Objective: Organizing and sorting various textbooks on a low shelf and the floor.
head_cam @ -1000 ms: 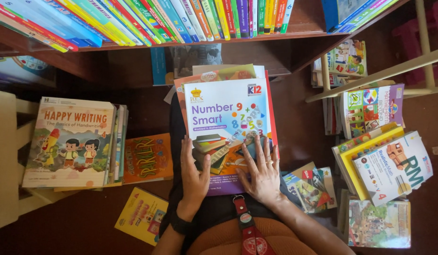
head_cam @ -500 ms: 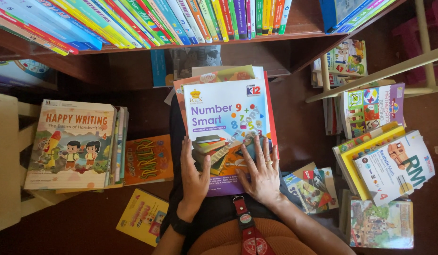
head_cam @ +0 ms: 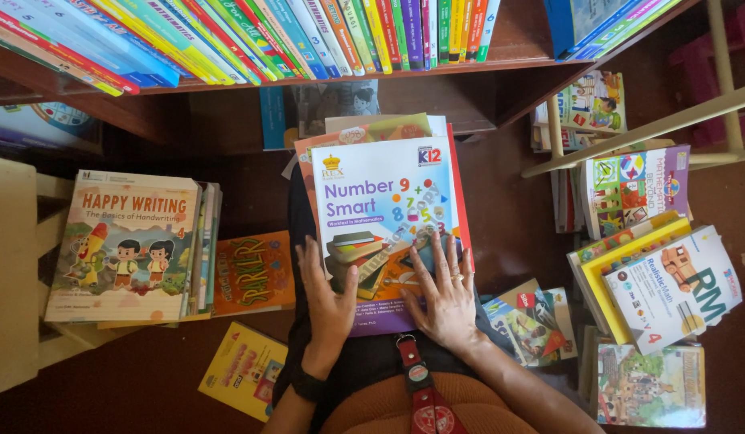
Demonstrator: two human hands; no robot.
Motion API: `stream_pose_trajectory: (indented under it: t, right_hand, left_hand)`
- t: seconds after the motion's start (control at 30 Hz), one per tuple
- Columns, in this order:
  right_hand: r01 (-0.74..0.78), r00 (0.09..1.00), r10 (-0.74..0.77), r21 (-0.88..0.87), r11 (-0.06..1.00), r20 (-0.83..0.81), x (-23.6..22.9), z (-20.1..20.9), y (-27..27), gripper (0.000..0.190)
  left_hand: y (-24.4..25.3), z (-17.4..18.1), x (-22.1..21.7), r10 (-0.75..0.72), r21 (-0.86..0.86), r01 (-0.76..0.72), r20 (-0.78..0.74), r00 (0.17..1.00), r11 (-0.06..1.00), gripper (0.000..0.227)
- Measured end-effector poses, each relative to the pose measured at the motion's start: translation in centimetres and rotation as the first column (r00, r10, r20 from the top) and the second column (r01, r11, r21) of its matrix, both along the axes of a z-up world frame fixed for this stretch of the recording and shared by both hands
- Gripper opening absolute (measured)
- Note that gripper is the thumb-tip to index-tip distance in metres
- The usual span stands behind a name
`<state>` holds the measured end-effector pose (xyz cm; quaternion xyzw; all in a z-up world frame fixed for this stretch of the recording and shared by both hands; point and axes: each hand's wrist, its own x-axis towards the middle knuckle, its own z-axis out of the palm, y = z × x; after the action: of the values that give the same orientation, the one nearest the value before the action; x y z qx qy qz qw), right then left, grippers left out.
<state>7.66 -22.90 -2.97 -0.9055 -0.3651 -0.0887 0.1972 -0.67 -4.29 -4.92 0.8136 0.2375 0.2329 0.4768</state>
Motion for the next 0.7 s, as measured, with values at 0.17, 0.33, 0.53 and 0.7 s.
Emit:
stream_pose_trajectory:
  t: [0.17,0.33,0.53,0.7]
  right_hand:
    - [-0.005,1.0,0.005,0.005,1.0,-0.009,0.0,0.3,0.1,0.068]
    - [-0.005,1.0,0.005,-0.001,1.0,0.002,0.0,-0.1,-0.1,0.069]
    - [-0.008,1.0,0.008,-0.014,1.0,0.018,0.3,0.2,0.0,0.07]
    - [-0.02,1.0,0.02,-0.007,1.0,0.012,0.5,0.3,-0.1,0.07]
  left_hand:
    - [0.2,-0.9,-0.2,0.006,-0.061,-0.01,-0.062,0.998,0.998,0.08]
    - [0.4,-0.4,0.0,0.01,-0.111,-0.018,-0.071,0.997,0.994,0.078]
    - [0.9,-0.2,0.0,-0.003,-0.196,-0.006,-0.045,0.999,0.981,0.081]
    - [1.1,2.4,0.2,-0.042,-0.35,0.015,-0.071,0.997,0.937,0.085]
